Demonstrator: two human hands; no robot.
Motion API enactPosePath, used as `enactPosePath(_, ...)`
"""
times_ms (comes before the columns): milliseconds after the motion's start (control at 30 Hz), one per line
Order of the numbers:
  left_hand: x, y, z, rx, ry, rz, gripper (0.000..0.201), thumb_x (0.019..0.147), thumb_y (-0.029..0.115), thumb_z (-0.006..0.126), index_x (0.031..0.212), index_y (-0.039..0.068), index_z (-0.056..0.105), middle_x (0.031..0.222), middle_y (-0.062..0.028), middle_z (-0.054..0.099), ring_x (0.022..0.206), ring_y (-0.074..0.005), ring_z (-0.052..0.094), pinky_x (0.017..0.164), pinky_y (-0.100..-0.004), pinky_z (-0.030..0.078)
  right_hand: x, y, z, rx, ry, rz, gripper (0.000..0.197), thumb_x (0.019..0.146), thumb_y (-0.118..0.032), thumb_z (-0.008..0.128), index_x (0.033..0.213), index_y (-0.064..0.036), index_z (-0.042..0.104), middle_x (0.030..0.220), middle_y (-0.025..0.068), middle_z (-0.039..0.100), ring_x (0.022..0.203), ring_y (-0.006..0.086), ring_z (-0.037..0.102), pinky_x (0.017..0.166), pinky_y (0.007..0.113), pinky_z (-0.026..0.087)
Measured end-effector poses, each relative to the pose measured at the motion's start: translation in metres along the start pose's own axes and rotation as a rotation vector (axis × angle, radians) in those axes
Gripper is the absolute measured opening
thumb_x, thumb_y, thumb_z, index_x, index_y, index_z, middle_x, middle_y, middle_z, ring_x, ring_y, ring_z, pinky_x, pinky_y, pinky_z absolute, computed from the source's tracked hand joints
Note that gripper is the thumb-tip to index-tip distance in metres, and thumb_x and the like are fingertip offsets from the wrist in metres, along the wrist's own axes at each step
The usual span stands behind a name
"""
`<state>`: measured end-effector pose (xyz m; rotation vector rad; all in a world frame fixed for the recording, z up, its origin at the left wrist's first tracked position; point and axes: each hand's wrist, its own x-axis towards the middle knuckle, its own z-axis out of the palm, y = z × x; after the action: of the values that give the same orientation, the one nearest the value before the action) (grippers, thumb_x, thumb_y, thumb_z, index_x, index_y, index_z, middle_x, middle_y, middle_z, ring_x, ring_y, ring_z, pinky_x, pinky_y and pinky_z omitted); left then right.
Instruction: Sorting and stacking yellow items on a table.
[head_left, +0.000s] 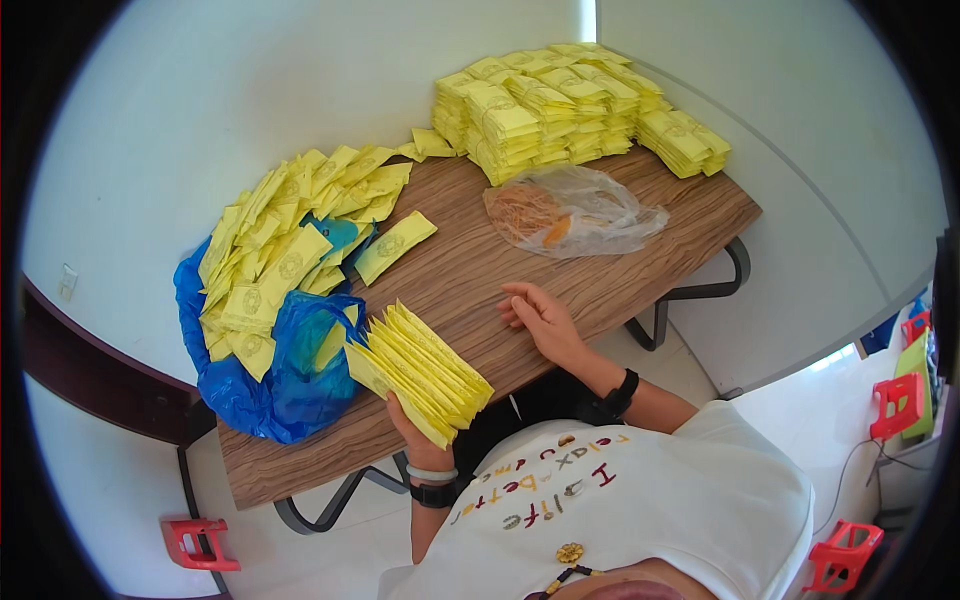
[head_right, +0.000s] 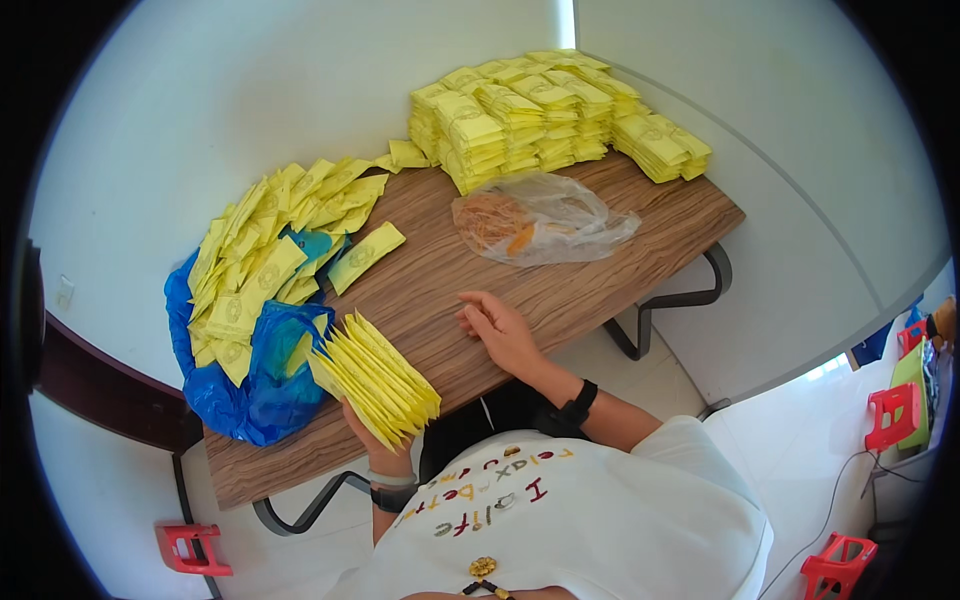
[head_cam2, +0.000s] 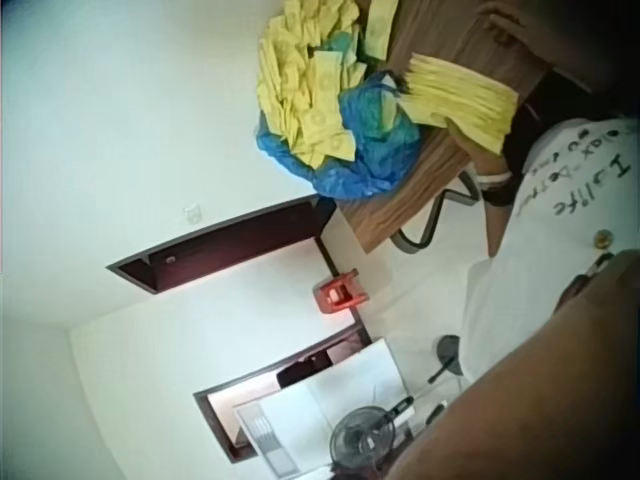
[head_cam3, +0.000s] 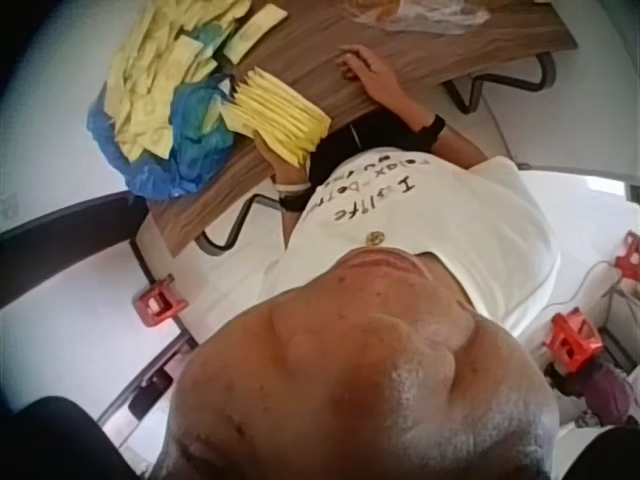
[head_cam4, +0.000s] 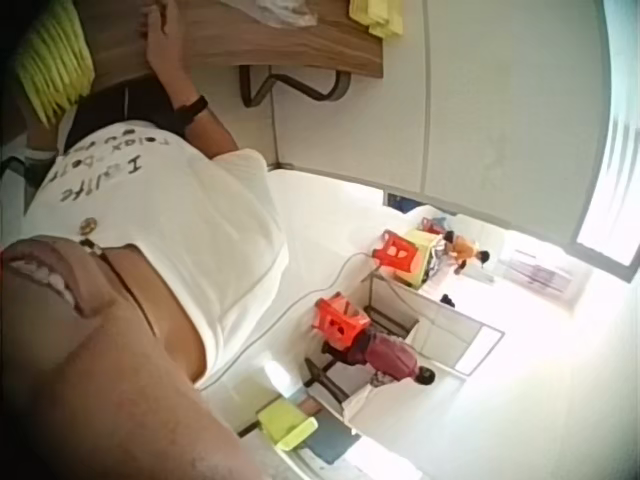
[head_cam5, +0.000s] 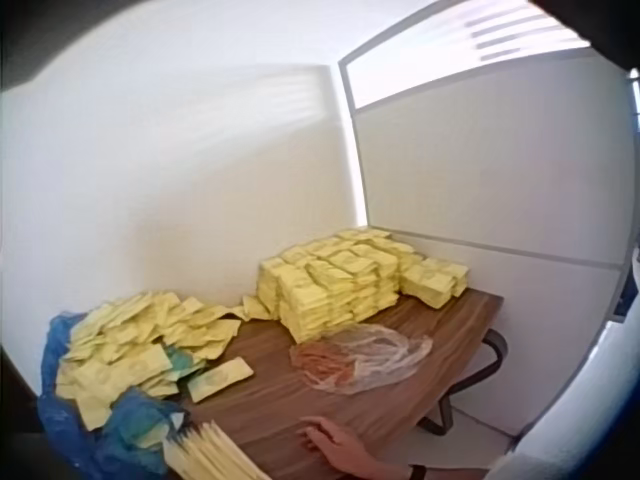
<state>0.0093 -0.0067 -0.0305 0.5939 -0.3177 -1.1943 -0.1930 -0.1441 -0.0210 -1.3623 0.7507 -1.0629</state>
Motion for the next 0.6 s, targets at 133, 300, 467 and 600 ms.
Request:
enactPosePath(133, 0.001, -0.005, -0.018, -0.027, -0.050, 0.006, 0.067, 0.097, 0.058, 0.048, 0.148, 0.015, 0.041, 0.147, -0.0070, 0.048, 0.130, -0.0261, 0.051, 0.107, -0.0446, 0.045, 0.001, 0.001, 0.001, 0.018, 0.001, -0.030, 0.031, 0.106, -0.020, 0.047, 0.130, -0.0020, 0.055, 0.105, 0.0066, 0.066, 0.091, 0.0109, 0.061, 0.082, 0.025, 0.051)
enactPosePath(300, -0.002, -0.006, -0.016, 0.010, -0.065, 0.015, 0.068, 0.097, 0.058, 0.048, 0.148, 0.015, 0.041, 0.148, -0.0068, 0.048, 0.130, -0.0261, 0.051, 0.107, -0.0439, 0.045, -0.001, 0.002, -0.001, 0.028, -0.010, -0.044, 0.030, 0.105, -0.020, 0.048, 0.128, -0.0021, 0.057, 0.103, 0.0060, 0.067, 0.089, 0.0103, 0.061, 0.080, 0.025, 0.051)
enactPosePath(467, -0.003, -0.007, -0.014, 0.024, -0.026, 0.018, 0.068, 0.096, 0.059, 0.048, 0.148, 0.015, 0.041, 0.148, -0.0066, 0.048, 0.130, -0.0262, 0.051, 0.107, -0.0440, 0.045, -0.001, 0.003, -0.003, 0.027, -0.018, -0.042, 0.028, 0.105, -0.019, 0.049, 0.125, -0.0022, 0.059, 0.100, 0.0052, 0.067, 0.087, 0.0096, 0.061, 0.078, 0.024, 0.051)
enactPosePath(600, 0.001, -0.006, -0.010, 0.013, -0.002, 0.006, 0.068, 0.096, 0.058, 0.049, 0.148, 0.015, 0.041, 0.148, -0.0066, 0.048, 0.130, -0.0263, 0.051, 0.107, -0.0440, 0.045, 0.001, 0.002, -0.002, 0.018, -0.023, -0.039, 0.027, 0.104, -0.018, 0.050, 0.123, -0.0018, 0.060, 0.098, 0.0047, 0.067, 0.085, 0.0091, 0.061, 0.076, 0.023, 0.051)
